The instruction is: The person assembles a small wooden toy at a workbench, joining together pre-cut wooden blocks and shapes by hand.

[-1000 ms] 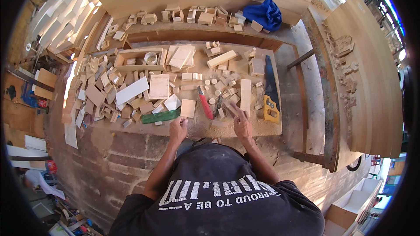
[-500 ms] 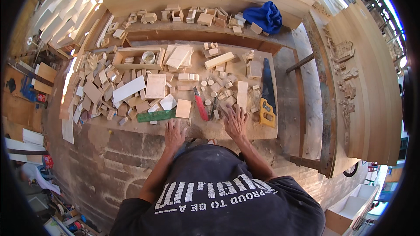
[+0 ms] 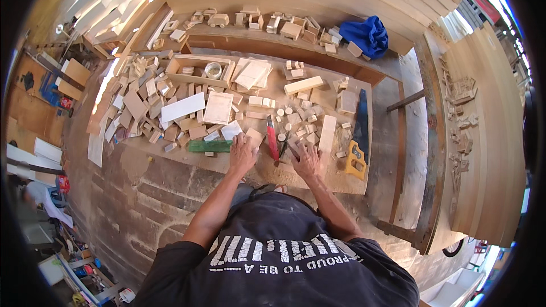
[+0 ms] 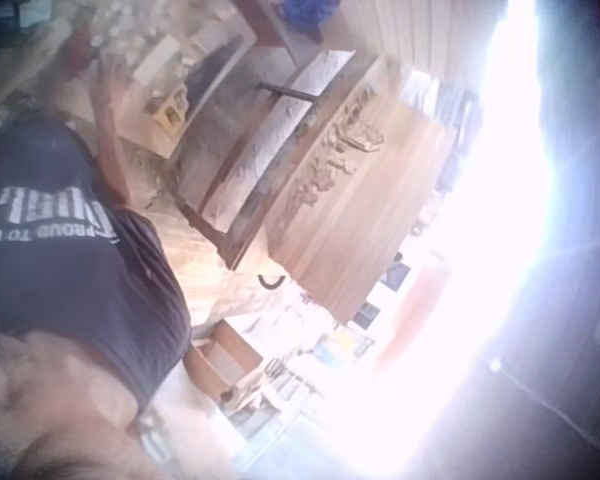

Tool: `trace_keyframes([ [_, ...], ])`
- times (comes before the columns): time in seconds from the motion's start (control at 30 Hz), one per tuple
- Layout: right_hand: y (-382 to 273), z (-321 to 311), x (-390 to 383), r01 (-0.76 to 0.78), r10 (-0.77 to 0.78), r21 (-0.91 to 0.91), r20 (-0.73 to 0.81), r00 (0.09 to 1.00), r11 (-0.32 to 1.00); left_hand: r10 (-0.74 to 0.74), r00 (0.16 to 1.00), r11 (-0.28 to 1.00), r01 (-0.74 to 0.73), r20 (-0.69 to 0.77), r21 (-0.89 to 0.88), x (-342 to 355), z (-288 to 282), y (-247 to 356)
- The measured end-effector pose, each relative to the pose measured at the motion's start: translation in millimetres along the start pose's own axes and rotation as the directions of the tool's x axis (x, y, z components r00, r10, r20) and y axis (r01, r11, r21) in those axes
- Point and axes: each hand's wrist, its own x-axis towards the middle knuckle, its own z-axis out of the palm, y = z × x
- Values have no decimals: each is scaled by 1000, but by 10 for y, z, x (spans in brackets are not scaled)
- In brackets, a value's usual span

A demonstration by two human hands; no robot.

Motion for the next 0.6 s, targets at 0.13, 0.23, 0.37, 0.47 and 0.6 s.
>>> trace_keyframes([
  [0.13, -32, 52, 337, 9, -5, 66, -48, 999, 998, -52, 999, 999, 52, -16, -16, 7, -97, -14],
  [0.23, -147, 29, 697, 111, -98, 111, -118, 988, 988, -2, 1000, 997, 1, -9, -78, -127, -217, -24],
  [0.37, -300, 247, 1290, 275, -257, 184, -118, 959, 944, -64, 995, 991, 56, -70, -119, -418, -187, -169],
  [0.47, -579, 486, 1599, 370, -369, 158, -38, 929, 916, -226, 971, 962, 210, -78, -173, -751, -330, -296],
  [0.6, -786, 805, 1651, 485, -484, -4, 55, 873, 875, -387, 919, 908, 365, -75, -207, -1310, -541, -627],
])
